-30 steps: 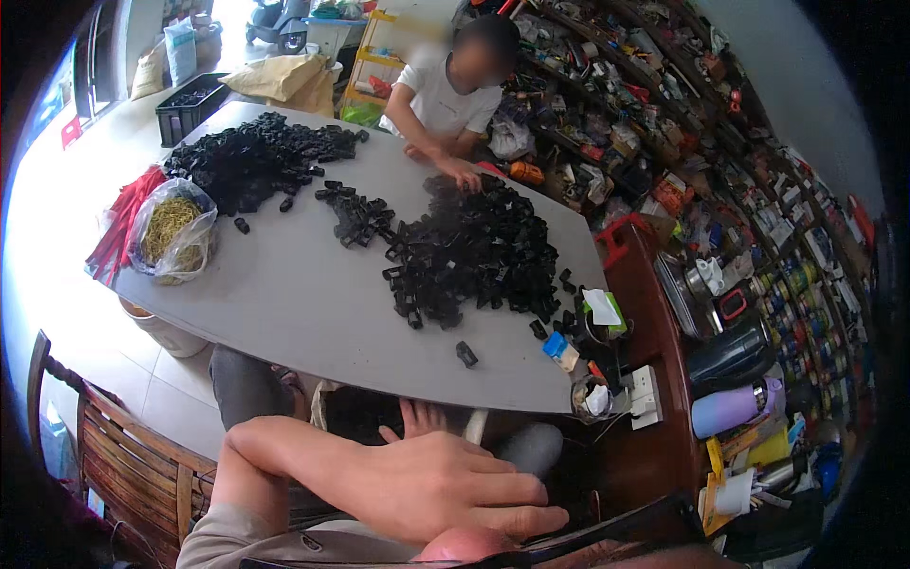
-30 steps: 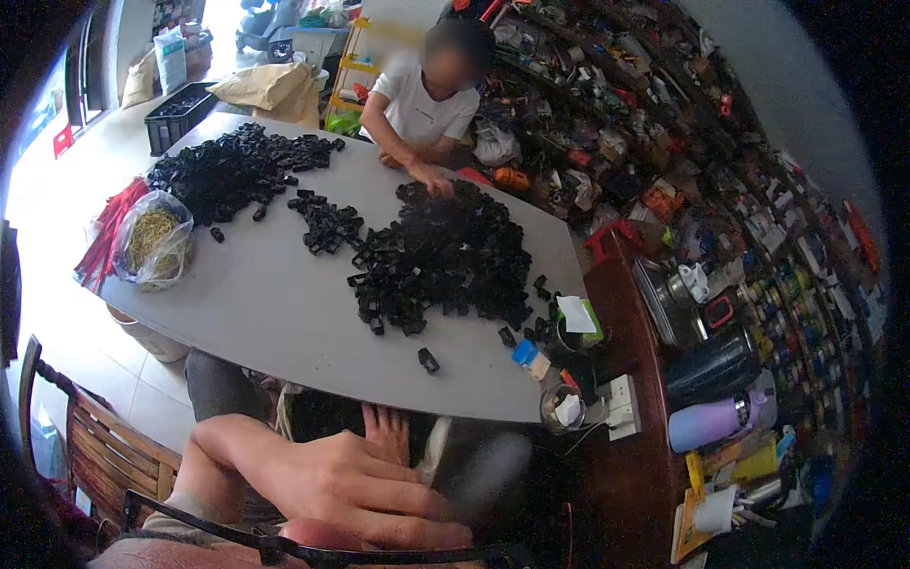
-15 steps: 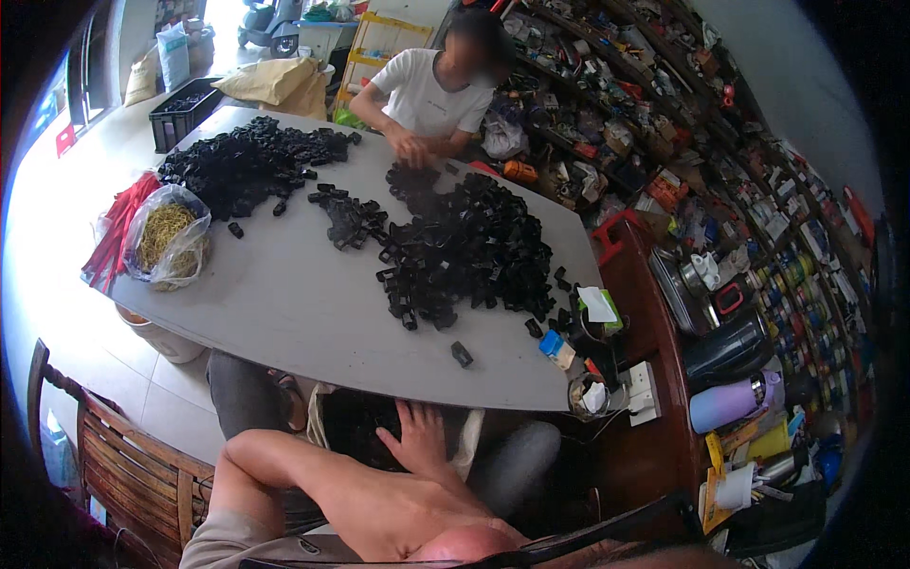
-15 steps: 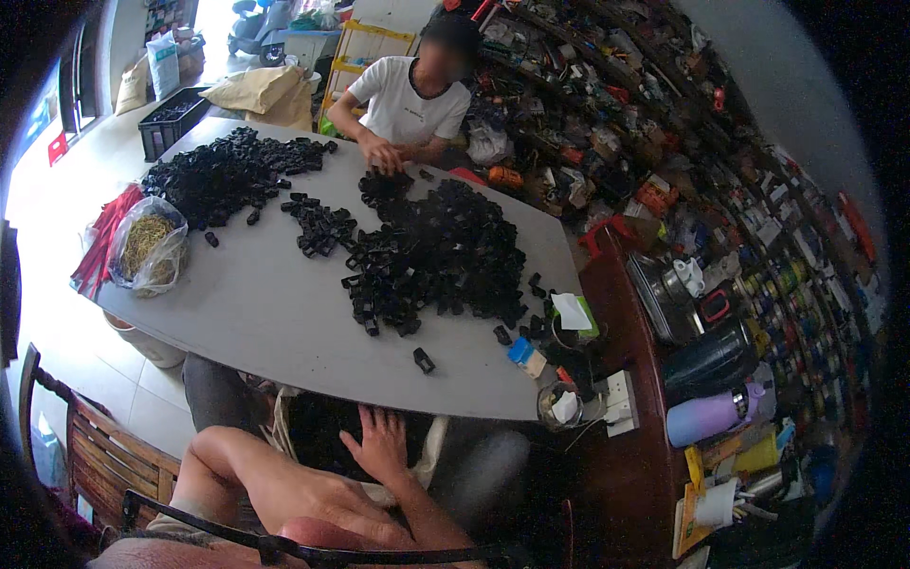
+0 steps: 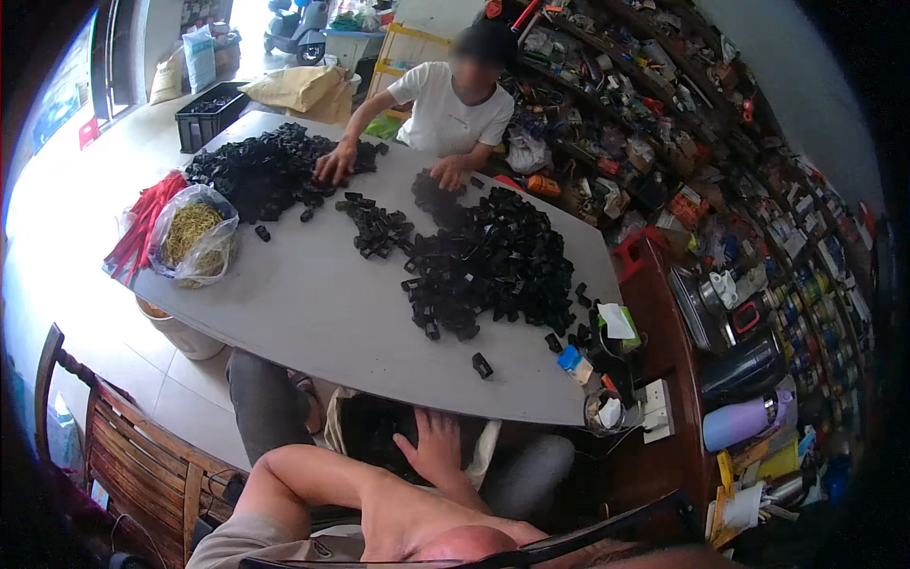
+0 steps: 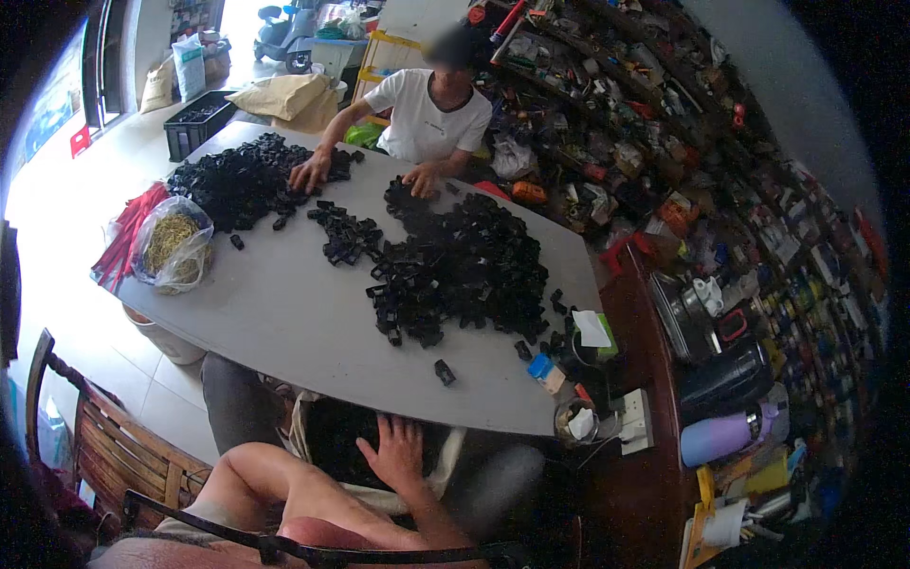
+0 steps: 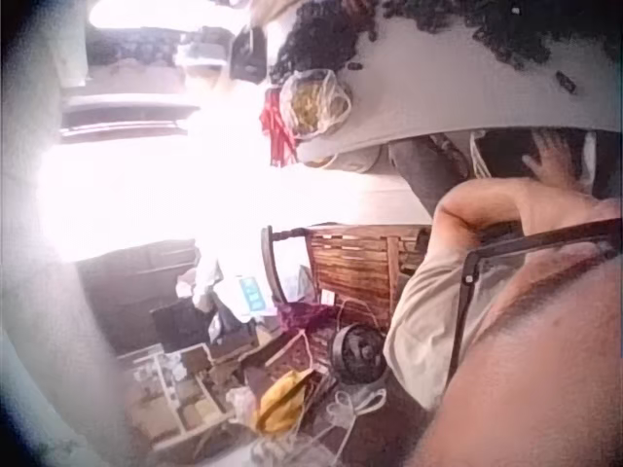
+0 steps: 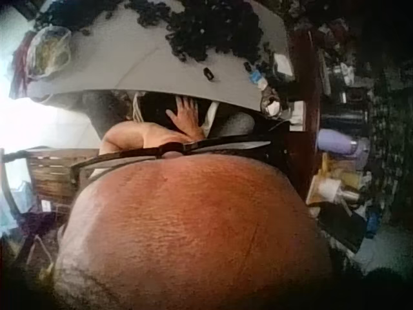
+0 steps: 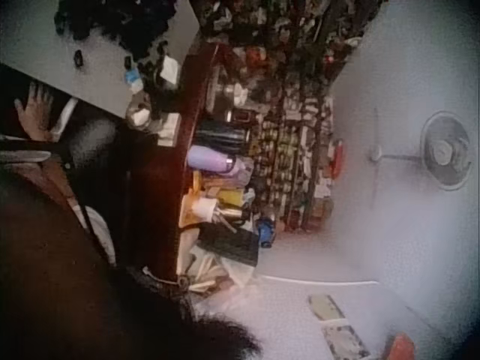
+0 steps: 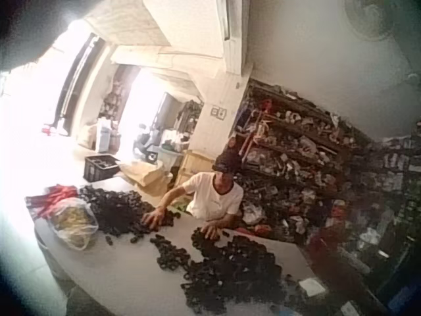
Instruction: The person assembles plastic components together by hand and drops them into a bag on their lap.
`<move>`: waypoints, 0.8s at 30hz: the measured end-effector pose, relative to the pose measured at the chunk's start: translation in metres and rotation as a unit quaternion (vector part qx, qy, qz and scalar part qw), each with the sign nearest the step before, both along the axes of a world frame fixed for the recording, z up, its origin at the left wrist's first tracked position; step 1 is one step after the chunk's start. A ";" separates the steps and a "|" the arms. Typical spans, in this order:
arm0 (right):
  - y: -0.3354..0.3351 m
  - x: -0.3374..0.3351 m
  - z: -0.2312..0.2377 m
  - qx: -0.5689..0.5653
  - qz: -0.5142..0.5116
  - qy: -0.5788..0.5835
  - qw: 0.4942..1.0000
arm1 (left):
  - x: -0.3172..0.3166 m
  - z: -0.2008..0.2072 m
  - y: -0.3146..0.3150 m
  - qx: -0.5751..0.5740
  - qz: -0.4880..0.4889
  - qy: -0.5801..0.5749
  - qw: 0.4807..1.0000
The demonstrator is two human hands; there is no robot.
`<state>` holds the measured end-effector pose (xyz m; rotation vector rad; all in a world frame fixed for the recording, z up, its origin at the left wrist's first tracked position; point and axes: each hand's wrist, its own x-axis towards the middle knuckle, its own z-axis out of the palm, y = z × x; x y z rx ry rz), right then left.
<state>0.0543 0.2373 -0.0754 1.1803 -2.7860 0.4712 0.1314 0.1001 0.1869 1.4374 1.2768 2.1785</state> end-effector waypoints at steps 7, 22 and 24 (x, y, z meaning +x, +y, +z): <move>0.000 0.000 0.005 0.009 0.010 0.008 1.000 | 0.019 -0.011 0.015 0.049 -0.048 -0.081 0.994; 0.000 -0.002 0.003 -0.014 0.016 0.006 1.000 | 0.050 -0.035 -0.003 0.162 -0.194 -0.251 0.934; -0.001 0.000 0.003 -0.007 0.012 0.001 1.000 | 0.060 -0.041 -0.005 0.176 -0.206 -0.275 0.923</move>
